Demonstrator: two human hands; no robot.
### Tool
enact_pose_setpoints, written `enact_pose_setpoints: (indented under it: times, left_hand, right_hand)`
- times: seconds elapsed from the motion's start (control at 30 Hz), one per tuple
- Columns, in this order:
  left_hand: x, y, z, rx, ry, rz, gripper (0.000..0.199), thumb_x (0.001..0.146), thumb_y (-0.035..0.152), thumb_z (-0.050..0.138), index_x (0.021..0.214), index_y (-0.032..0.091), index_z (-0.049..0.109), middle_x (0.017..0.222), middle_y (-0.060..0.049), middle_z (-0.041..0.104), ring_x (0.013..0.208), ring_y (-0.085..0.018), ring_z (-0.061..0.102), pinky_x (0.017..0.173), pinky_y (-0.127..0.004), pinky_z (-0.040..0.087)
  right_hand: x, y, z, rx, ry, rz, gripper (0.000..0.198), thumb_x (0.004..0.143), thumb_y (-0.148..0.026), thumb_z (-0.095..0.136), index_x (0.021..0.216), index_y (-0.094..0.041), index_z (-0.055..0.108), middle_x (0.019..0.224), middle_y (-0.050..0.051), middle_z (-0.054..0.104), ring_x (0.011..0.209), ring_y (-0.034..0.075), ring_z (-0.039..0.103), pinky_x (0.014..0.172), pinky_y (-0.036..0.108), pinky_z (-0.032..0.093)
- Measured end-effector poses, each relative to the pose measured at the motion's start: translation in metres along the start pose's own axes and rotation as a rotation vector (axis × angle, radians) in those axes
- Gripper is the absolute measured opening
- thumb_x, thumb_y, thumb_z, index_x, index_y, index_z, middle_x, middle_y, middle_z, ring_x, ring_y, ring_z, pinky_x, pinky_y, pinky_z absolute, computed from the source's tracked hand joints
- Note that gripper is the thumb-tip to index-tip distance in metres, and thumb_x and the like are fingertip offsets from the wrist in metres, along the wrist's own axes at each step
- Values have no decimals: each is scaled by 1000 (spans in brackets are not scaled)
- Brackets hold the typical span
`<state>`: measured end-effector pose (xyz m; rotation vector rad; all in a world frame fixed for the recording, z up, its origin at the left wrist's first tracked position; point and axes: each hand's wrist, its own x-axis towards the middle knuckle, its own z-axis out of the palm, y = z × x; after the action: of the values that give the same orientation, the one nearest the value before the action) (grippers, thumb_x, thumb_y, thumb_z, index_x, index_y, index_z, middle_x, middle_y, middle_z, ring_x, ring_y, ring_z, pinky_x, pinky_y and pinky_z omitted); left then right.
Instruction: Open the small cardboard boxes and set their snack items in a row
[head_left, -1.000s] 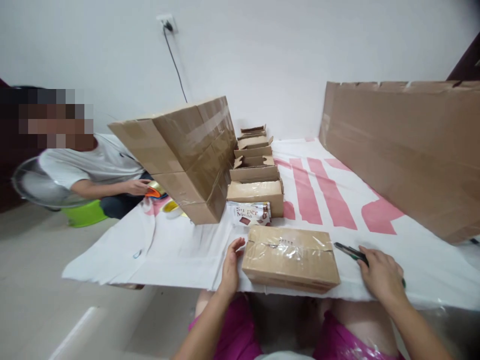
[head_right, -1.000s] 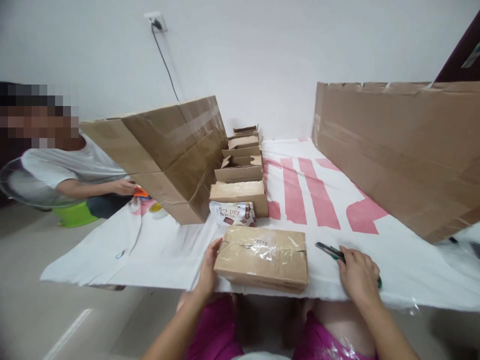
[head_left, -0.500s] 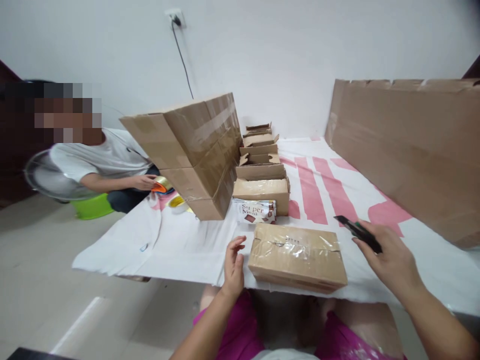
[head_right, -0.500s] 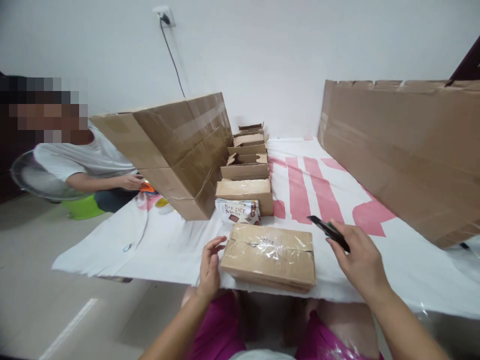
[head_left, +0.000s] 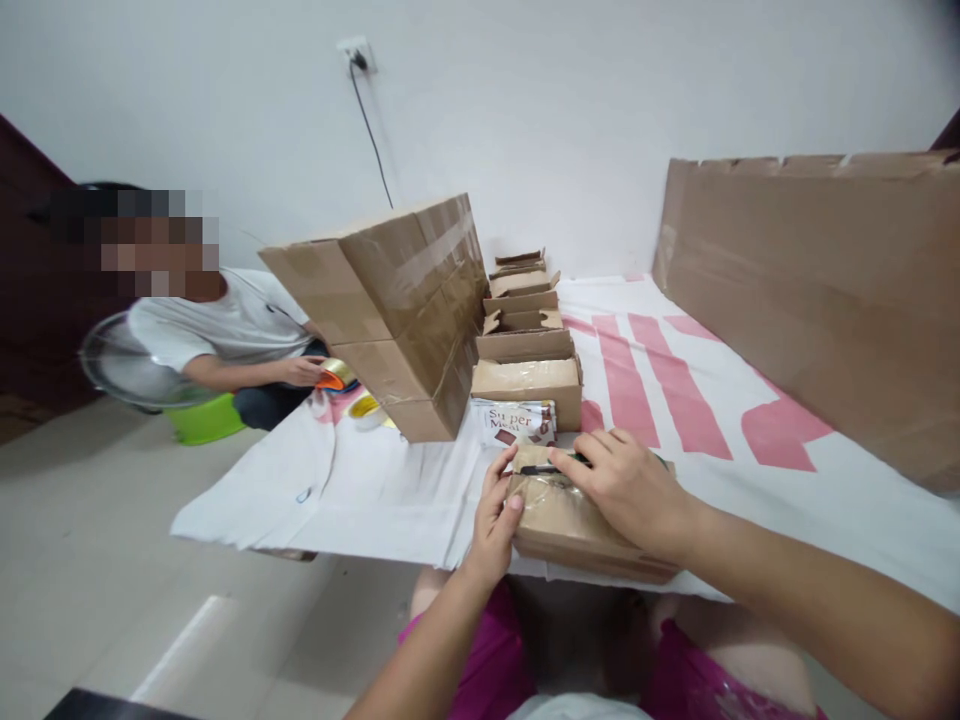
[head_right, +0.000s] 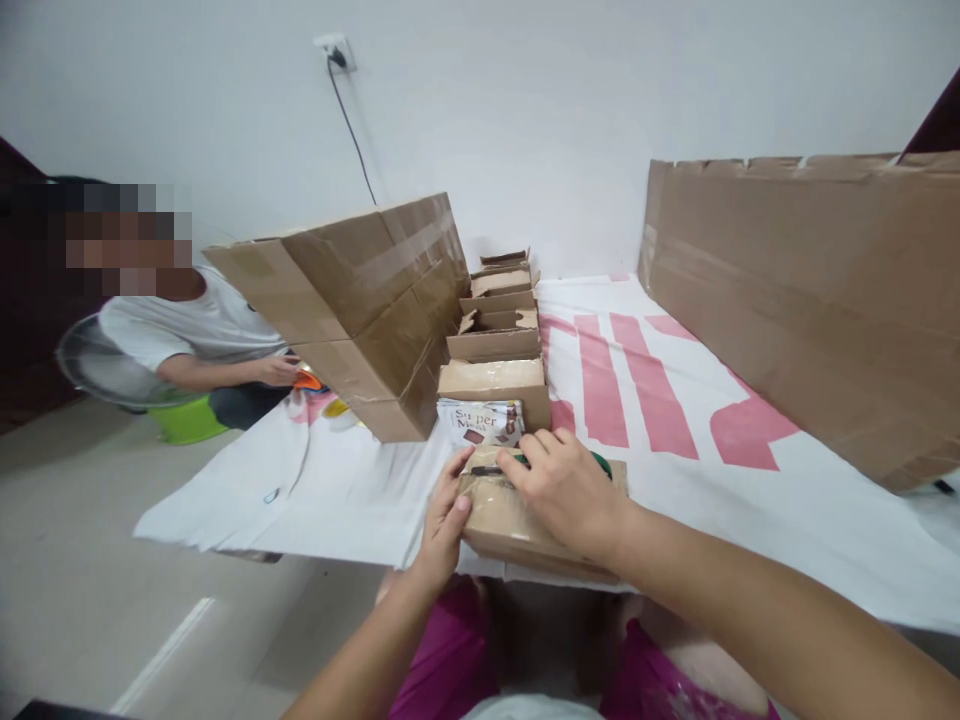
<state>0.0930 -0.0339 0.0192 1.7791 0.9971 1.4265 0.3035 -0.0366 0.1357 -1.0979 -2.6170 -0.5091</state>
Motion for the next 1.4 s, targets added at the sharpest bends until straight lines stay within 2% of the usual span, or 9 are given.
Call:
enact_pose_setpoints:
  times: [0.43, 0.63, 0.9, 1.4]
  left_hand:
    - [-2, -3, 0, 6, 10, -19, 41, 94, 48, 45, 113, 20, 69, 142, -12, 44, 135, -32, 39, 112, -50, 32]
    - [-2, -1, -2, 34, -10, 7, 39, 96, 45, 43, 116, 22, 67, 142, -11, 44, 134, -31, 40, 112, -49, 33]
    - [-2, -1, 0, 42, -2, 5, 41, 96, 47, 41, 115, 21, 67, 142, -11, 45, 134, -30, 40, 113, -48, 31]
    - [-1, -4, 2, 73, -45, 67, 41, 99, 40, 36, 127, 23, 61, 143, -10, 45, 134, -30, 42, 111, -47, 34]
  right_hand:
    - [-8, 7, -17, -101, -70, -110, 25, 88, -11, 53, 112, -12, 60, 85, 8, 64, 76, 22, 56, 66, 34, 31]
    - [-17, 12, -14, -156, -100, -168, 19, 87, -10, 54, 103, -13, 62, 83, 8, 64, 72, 22, 56, 64, 34, 32]
    - [-39, 27, -21, -144, 10, -170, 26, 85, -5, 49, 106, -14, 63, 78, 6, 62, 67, 20, 53, 64, 34, 33]
    - [-76, 50, -31, -46, -192, -93, 33, 80, -1, 54, 106, -20, 64, 78, 4, 60, 65, 19, 52, 63, 32, 35]
